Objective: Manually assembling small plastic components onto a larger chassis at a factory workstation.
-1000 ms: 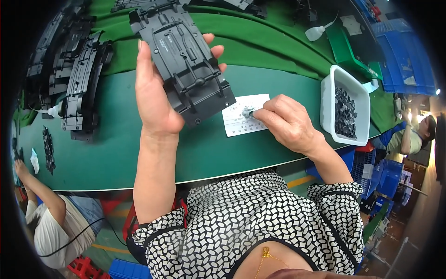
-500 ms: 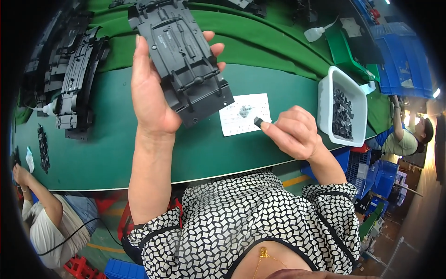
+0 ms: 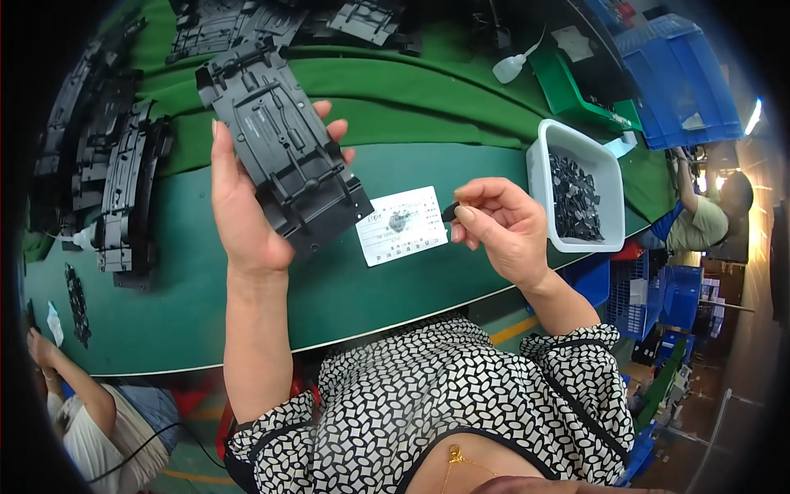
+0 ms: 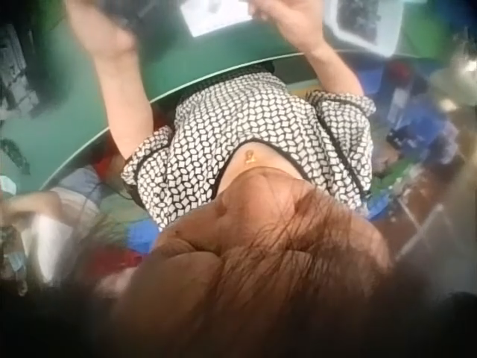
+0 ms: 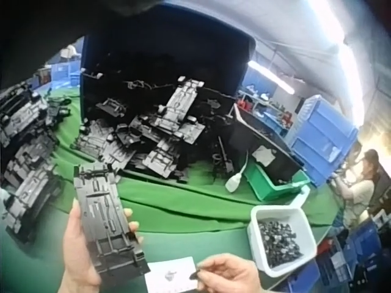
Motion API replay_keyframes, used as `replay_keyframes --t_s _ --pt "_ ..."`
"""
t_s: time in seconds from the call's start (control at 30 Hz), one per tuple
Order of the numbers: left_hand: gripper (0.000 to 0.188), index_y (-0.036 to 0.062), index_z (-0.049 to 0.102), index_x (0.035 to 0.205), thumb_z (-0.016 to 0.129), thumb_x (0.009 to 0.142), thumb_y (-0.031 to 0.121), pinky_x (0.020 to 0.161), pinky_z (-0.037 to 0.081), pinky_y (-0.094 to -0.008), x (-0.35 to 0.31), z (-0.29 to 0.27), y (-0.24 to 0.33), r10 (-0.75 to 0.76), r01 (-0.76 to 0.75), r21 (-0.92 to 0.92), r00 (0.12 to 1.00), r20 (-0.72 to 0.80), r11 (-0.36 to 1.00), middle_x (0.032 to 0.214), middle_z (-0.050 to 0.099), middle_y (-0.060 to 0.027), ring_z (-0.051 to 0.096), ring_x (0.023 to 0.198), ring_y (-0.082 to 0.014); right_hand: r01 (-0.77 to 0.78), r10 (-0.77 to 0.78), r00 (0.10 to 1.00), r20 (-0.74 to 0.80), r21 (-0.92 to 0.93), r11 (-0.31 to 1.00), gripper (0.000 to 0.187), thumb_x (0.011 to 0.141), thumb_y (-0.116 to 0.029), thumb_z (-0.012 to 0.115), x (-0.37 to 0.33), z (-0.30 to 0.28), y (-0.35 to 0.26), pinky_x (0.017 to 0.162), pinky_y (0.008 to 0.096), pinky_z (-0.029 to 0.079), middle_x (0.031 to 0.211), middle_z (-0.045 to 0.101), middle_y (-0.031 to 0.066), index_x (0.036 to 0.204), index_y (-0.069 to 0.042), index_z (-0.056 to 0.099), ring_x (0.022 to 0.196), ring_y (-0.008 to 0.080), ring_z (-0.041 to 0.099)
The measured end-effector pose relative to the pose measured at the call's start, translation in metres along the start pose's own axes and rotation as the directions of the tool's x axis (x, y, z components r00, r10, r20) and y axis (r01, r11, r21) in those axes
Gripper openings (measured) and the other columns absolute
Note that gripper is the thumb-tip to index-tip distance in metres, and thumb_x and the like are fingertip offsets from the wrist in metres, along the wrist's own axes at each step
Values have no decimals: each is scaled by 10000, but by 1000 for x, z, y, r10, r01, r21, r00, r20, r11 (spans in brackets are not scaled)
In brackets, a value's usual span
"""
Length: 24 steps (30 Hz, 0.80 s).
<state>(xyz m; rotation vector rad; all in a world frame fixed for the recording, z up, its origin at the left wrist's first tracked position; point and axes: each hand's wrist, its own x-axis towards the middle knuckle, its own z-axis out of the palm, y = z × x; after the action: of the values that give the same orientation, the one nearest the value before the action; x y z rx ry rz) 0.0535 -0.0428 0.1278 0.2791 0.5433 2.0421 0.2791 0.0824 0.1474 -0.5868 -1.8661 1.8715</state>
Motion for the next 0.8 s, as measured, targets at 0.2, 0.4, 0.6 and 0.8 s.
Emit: replay_keyframes --t_s 0.2,0.4,0.6,0.8 --pt "653 -17 394 1344 216 992 503 936 487 -513 0 2 -2 -1 1 3 1000 -8 1000 1266 526 -226 575 1092 -330 -35 36 999 -19 27 999 252 890 20 584 4 1 -1 588 195 482 907 615 82 1135 64 547 747 95 614" --pt "647 -15 395 1343 217 993 499 942 480 -517 1 4 -1 1 0 30 999 -41 1000 1259 530 -226 574 1093 -331 -46 46 999 -22 21 999 263 888 27 582 6 0 0 594 197 485 913 609 79 1146 65 550 766 105 621" --pt "645 -10 390 1347 221 993 501 948 474 -518 1 3 0 -2 2 15 1000 -27 1000 1257 530 -225 572 1097 -329 31 -31 999 -8 -17 999 200 888 59 559 6 2 4 597 206 490 878 635 99 1084 57 597 754 123 629" --pt "658 -13 438 1287 206 987 525 878 519 -473 0 8 -1 -8 9 6 996 -88 1000 1198 556 -215 594 1041 -326 13 -13 999 48 -8 1000 186 894 46 563 3 -3 4 654 233 520 937 662 126 1075 50 605 826 158 658"
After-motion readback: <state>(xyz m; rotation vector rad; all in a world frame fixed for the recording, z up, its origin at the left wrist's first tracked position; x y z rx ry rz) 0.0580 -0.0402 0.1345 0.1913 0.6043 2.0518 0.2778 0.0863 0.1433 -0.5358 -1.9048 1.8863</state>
